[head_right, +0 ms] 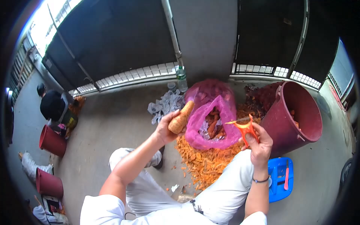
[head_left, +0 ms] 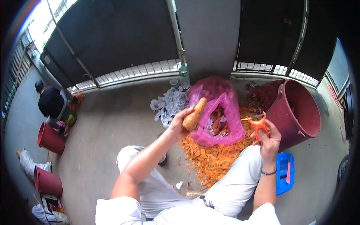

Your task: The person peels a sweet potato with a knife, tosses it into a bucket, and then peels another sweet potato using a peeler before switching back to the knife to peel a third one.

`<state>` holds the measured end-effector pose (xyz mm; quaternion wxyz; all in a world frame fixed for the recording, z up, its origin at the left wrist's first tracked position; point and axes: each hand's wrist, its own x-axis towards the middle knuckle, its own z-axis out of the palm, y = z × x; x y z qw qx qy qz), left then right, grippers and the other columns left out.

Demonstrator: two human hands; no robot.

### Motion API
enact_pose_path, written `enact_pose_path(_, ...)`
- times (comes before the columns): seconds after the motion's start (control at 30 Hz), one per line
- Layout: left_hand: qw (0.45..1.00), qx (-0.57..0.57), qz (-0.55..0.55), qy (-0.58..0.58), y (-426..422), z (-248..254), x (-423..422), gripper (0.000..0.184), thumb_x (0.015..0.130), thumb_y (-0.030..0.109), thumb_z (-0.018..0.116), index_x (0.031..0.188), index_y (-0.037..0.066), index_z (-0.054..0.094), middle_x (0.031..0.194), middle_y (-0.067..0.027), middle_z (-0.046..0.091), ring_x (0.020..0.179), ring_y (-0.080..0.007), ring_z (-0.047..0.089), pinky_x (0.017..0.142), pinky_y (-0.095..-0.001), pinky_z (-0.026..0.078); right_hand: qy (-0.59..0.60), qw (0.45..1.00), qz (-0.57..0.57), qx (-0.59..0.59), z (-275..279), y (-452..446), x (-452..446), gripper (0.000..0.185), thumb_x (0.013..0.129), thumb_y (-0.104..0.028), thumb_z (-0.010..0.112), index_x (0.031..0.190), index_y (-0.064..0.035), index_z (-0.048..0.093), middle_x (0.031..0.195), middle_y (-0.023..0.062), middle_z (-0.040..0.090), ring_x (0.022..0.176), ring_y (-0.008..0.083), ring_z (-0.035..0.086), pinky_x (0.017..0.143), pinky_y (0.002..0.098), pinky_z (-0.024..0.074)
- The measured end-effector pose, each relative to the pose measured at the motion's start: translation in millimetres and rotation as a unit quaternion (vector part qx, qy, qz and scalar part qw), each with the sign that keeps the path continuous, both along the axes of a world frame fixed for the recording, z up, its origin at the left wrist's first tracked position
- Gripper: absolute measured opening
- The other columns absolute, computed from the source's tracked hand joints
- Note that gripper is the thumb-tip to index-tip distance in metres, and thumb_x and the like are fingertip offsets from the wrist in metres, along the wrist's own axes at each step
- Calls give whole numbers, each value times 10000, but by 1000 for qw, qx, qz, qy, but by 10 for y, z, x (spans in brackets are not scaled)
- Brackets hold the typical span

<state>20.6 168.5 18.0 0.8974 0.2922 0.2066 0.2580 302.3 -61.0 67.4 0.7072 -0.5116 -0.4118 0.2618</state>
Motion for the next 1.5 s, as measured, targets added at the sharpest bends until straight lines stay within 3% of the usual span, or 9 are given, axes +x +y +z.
enact_pose_path(0.1, 997, -9, -74, -17, -45, 268, -310, 407, 954, 406, 678, 1234, 113, 641, 993, -56, 702, 843, -178, 676, 662, -332, 540, -81, 990, 106, -55, 406, 72, -318, 225, 946, 17, 690, 1171, 8, 703, 1001, 70, 712, 726, 117, 664, 607, 245, 516)
enact_pose_path(0.17, 997, -62, -47, 20, -136, 235, -319, 395, 977, 433, 619, 1191, 102, 646, 914, -69, 697, 647, -188, 632, 469, -295, 414, -275, 950, 146, -14, 474, 242, -454, 173, 925, 19, 706, 1097, 4, 721, 973, 74, 702, 757, 135, 659, 648, 281, 515)
enact_pose_path(0.23, 996, -66, -15, 65, -293, 234, -297, 382, 987, 446, 598, 1162, 109, 644, 884, -55, 680, 645, -179, 631, 453, -303, 385, -343, 921, 171, -74, 593, 364, -693, 151, 894, 10, 726, 1045, 16, 722, 944, 92, 698, 791, 149, 666, 674, 301, 521)
enact_pose_path(0.37, 984, -99, -25, 144, -375, -116, -291, 299, 1015, 399, 579, 1131, 126, 618, 884, -24, 682, 672, -138, 676, 434, -268, 426, -346, 882, 254, -194, 345, 622, -894, 155, 871, -52, 793, 1007, 13, 756, 835, 73, 739, 745, 123, 670, 683, 276, 533)
enact_pose_path(0.6, 971, -105, -20, 216, -502, -227, -97, 316, 1034, 442, 562, 1081, 136, 628, 838, -6, 697, 631, -126, 679, 398, -273, 427, -140, 942, 249, -176, -241, 650, -845, 204, 844, -63, 859, 1011, 12, 768, 871, 40, 758, 769, 85, 683, 670, 239, 546)
enact_pose_path(0.67, 969, -103, -35, 221, -556, -162, -20, 319, 1034, 439, 565, 1090, 131, 630, 845, -9, 698, 638, -127, 672, 424, -283, 436, -285, 922, 236, -115, -216, 687, -821, 206, 858, -87, 847, 995, 35, 753, 870, 94, 753, 746, 123, 708, 647, 277, 555)
enact_pose_path(0.93, 968, -83, 3, 236, -667, -248, 156, 294, 1051, 343, 560, 1144, 75, 638, 906, -47, 693, 708, -152, 683, 513, -324, 505, -420, 890, 176, -23, -118, 469, -783, 162, 839, -58, 784, 961, -10, 688, 748, 107, 628, 644, 285, 659, 558, 395, 531)
enact_pose_path(1.13, 965, -121, 51, 226, -754, -306, 173, 325, 1027, 304, 614, 1200, 31, 647, 948, -67, 699, 788, -162, 702, 569, -358, 559, -423, 890, 173, -12, -163, 386, -796, 151, 842, -31, 785, 957, -12, 689, 729, 103, 608, 608, 266, 632, 529, 380, 496)
enact_pose_path(1.5, 980, -18, 33, 195, -711, -208, 85, 255, 1006, 244, 639, 1147, 32, 661, 852, -50, 678, 637, -131, 671, 473, -299, 527, -391, 895, 206, -51, 95, 353, -661, 127, 850, -29, 781, 958, 12, 728, 804, 135, 701, 670, 275, 700, 595, 349, 544)
